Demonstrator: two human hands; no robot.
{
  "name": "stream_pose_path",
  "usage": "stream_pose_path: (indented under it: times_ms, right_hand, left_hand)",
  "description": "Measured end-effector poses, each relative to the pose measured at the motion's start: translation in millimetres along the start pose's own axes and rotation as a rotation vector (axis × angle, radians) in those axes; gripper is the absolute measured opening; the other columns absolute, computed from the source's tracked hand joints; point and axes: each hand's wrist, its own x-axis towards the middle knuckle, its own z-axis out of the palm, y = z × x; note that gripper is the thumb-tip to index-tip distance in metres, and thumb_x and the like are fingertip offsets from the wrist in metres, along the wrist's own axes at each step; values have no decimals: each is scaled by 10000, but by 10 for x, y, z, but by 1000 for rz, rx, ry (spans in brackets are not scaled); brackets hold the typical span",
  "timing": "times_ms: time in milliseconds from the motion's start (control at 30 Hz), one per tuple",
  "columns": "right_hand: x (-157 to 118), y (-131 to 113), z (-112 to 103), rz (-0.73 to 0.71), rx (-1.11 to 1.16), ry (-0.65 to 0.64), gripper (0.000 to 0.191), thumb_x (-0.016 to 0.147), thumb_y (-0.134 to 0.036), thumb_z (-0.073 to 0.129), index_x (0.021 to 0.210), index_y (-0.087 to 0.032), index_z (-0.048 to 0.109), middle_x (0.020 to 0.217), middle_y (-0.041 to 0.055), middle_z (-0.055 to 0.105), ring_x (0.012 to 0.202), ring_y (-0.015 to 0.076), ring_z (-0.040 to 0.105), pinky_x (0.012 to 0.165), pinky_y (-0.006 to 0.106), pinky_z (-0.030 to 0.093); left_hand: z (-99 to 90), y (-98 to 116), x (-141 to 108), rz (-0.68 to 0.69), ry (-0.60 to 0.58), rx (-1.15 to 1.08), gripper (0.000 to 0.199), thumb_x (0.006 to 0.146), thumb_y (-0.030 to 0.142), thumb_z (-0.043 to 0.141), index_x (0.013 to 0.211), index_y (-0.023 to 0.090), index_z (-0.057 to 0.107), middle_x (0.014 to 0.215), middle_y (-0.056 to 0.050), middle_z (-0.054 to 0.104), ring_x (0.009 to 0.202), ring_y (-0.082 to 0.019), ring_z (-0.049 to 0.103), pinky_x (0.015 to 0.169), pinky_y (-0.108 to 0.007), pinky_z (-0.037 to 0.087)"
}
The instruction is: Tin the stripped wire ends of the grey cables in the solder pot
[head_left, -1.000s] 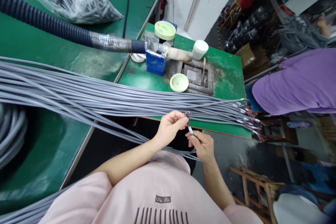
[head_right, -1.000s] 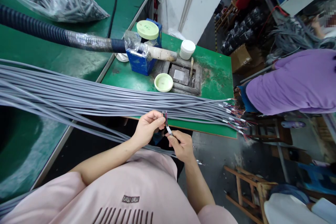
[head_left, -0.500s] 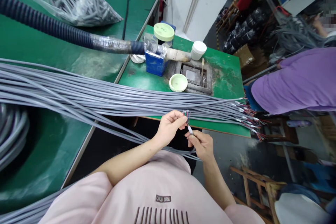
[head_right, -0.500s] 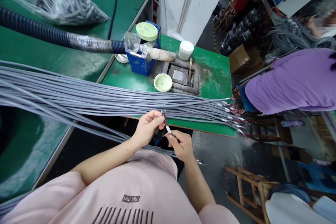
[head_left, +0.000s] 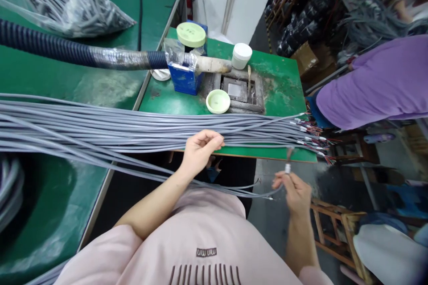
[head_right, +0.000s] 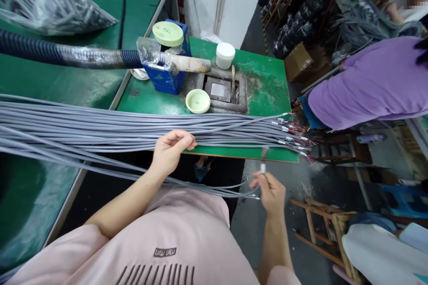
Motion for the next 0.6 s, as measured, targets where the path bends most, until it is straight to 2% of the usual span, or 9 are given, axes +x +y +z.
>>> stream_pose_path:
  times_ms: [33, 67, 133, 200, 300, 400, 500, 600]
  right_hand:
    - [-36, 165, -175, 111, -131, 41, 331, 857, -458, 491, 787, -193, 678, 580, 30, 668, 598, 194, 641, 631, 306, 490]
    - [-79, 329, -330, 242, -296, 19, 359, 839, -477, 485, 710, -199, 673, 528, 38, 652, 564, 212, 637, 592, 316, 477]
    - [-184, 604, -530, 450, -584, -178, 383, 776, -478, 535, 495, -223, 581, 465, 47, 622, 511, 232, 621, 533, 321, 442]
    - [-286, 752, -541, 491, -623, -342, 382, 758, -473, 551, 462, -232, 551, 469, 45, 621, 510, 232, 628, 531, 317, 443]
    - [-358, 690, -258, 402, -316, -477, 352, 805, -510, 511, 670, -217, 652, 599, 45, 684, 580, 220, 664, 592, 321, 499]
    - [-308, 412, 149, 319, -42, -589, 360, 819, -504, 532, 837, -176, 680, 668, 51, 700, 614, 200, 669, 624, 319, 529]
    - [-198, 138, 464, 244, 160, -734, 333, 840, -454, 555, 921, -155, 679, 701, 48, 705, 607, 161, 659, 620, 288, 529]
    - [-69, -28, 637, 210, 373, -779, 368, 857, -476, 551, 955, -142, 669, 701, 51, 706, 569, 142, 650, 595, 281, 532]
  left_hand:
    - [-45, 25, 37, 78, 3, 98, 211, 771, 384, 689, 741, 176, 673, 700, -28, 679, 635, -130, 588, 633, -257, 470]
    - [-72, 39, 67, 161, -18, 213, 186, 790, 366, 673, 758, 183, 684, 733, -34, 686, 671, -141, 592, 665, -273, 468]
    - [-60, 19, 99, 328, -139, 458, 158, 835, 335, 625, 815, 197, 699, 803, -45, 703, 743, -161, 597, 741, -310, 453]
    - [36, -61, 91, 464, -312, 704, 175, 873, 318, 572, 911, 200, 696, 896, -61, 712, 833, -189, 595, 791, -342, 422]
    - [239, -223, 47, 586, -476, 1030, 237, 894, 291, 536, 1073, 180, 644, 1064, -92, 673, 978, -238, 550, 792, -373, 366]
    - [384, -327, 33, 594, -491, 1236, 275, 883, 262, 556, 1138, 166, 595, 1075, -105, 623, 996, -252, 507, 763, -373, 329]
    - [440, -349, 55, 569, -502, 1310, 186, 886, 261, 556, 1026, 154, 613, 949, -94, 595, 932, -244, 501, 736, -366, 324]
    - [462, -311, 57, 570, -522, 1294, 135, 910, 237, 501, 911, 144, 599, 894, -90, 584, 890, -238, 504, 723, -363, 342]
